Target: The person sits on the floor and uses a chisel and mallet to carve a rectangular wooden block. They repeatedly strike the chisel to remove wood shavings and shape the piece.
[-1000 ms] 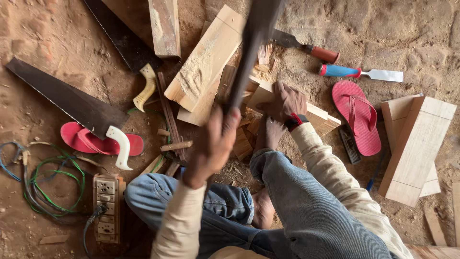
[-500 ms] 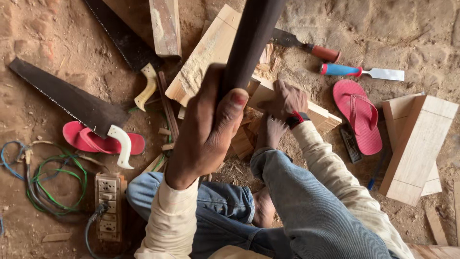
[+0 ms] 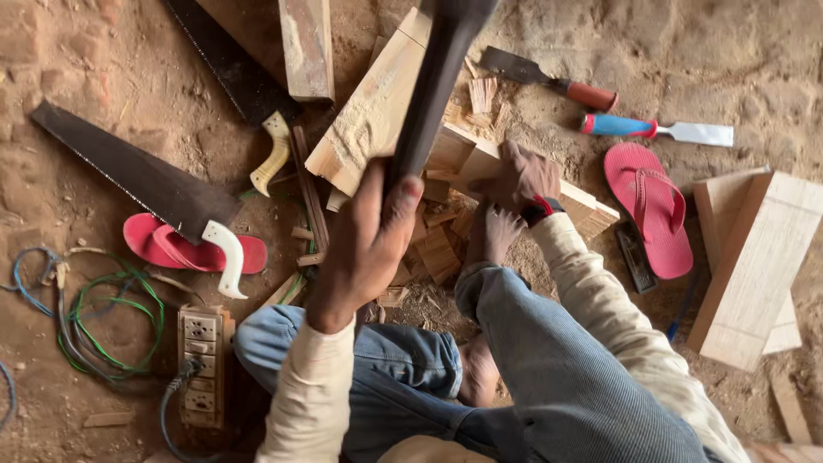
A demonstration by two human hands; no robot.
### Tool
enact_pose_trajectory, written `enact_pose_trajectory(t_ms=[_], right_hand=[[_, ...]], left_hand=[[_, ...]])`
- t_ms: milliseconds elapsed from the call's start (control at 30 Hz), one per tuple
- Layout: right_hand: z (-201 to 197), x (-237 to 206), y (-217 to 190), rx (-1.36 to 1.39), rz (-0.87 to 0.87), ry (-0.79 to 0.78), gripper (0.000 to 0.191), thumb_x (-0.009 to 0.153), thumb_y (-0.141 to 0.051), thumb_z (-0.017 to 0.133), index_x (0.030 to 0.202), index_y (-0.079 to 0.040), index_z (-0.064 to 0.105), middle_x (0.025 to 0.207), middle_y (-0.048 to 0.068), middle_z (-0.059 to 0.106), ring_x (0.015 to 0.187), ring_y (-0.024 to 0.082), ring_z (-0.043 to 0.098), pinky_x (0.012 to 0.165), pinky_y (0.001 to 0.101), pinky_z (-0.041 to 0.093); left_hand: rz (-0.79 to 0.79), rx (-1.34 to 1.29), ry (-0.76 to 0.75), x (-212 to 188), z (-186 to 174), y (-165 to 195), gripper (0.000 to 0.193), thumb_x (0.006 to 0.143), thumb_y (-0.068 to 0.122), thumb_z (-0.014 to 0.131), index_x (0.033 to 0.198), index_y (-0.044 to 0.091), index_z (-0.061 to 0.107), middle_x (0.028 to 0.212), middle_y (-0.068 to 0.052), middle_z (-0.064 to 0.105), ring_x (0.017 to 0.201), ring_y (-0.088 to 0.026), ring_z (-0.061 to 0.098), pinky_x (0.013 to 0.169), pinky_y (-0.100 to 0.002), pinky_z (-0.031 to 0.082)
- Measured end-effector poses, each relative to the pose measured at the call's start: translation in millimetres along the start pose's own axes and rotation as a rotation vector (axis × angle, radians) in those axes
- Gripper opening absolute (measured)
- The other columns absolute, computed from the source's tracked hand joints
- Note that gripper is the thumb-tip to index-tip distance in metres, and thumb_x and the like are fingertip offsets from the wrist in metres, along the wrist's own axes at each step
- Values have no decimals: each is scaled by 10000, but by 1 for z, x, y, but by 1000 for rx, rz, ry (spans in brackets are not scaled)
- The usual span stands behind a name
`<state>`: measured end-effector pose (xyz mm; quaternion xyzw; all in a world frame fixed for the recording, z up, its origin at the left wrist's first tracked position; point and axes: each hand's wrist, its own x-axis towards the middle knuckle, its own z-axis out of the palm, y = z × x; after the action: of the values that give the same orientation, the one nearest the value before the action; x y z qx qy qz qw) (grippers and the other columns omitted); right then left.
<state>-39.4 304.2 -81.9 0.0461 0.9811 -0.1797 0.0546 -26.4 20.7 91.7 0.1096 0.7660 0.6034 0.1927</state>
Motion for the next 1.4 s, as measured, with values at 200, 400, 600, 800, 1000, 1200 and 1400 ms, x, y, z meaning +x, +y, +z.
enact_pose_trajectory(t_ms=[200,400,600,800,1000,1200,1400], right_hand=[[4,0,3,-37,58,-34,721,618,-665,872,955,-94,589,821,104,679,736,316,674,642,466,481],[21,-1,21,-59,-20,15,653,715,-614,856,1076,-130,607,865,115,688,768,344,669,695,481,474],[21,-8,13,1,17,31,715,664,-649,868,974,-85,555,866,115,659,770,335,658,640,474,477],[8,-7,3,-40,48,-21,737,657,-678,858,983,-89,557,857,102,643,734,306,647,622,460,471],[11,-7,5,-27,18,8,743,648,-685,866,978,-95,556,846,95,646,711,289,639,590,459,471],[5,-9,2,-34,56,-8,732,651,-654,871,1015,-97,565,898,110,672,803,336,665,658,488,481],[3,-7,-2,-7,76,-17,738,656,-656,877,1002,-79,573,906,113,667,808,330,671,683,477,487]], left_hand=[[63,-96,-73,4,-2,1,463,1113,493,384,1170,44,479,670,27,454,514,-73,475,414,-267,406],[-198,135,-6,12,38,-87,389,1131,428,393,1157,73,549,736,39,498,515,-72,464,380,-245,380],[-252,-204,-129,13,-2,-14,387,1066,444,393,1110,69,478,627,49,428,447,-65,398,332,-245,341],[59,-155,-105,-1,-9,13,401,1117,457,405,1158,67,488,677,52,446,535,-46,445,432,-233,374],[-90,146,-38,4,50,-73,420,1093,441,395,1122,60,567,699,39,493,479,-106,428,381,-302,340],[-84,94,-61,13,20,-15,377,1083,421,486,1095,53,566,630,-16,558,521,-121,571,459,-323,420],[151,-63,-74,4,-7,39,434,1115,490,451,1187,64,495,654,-19,504,549,-104,522,491,-286,409]])
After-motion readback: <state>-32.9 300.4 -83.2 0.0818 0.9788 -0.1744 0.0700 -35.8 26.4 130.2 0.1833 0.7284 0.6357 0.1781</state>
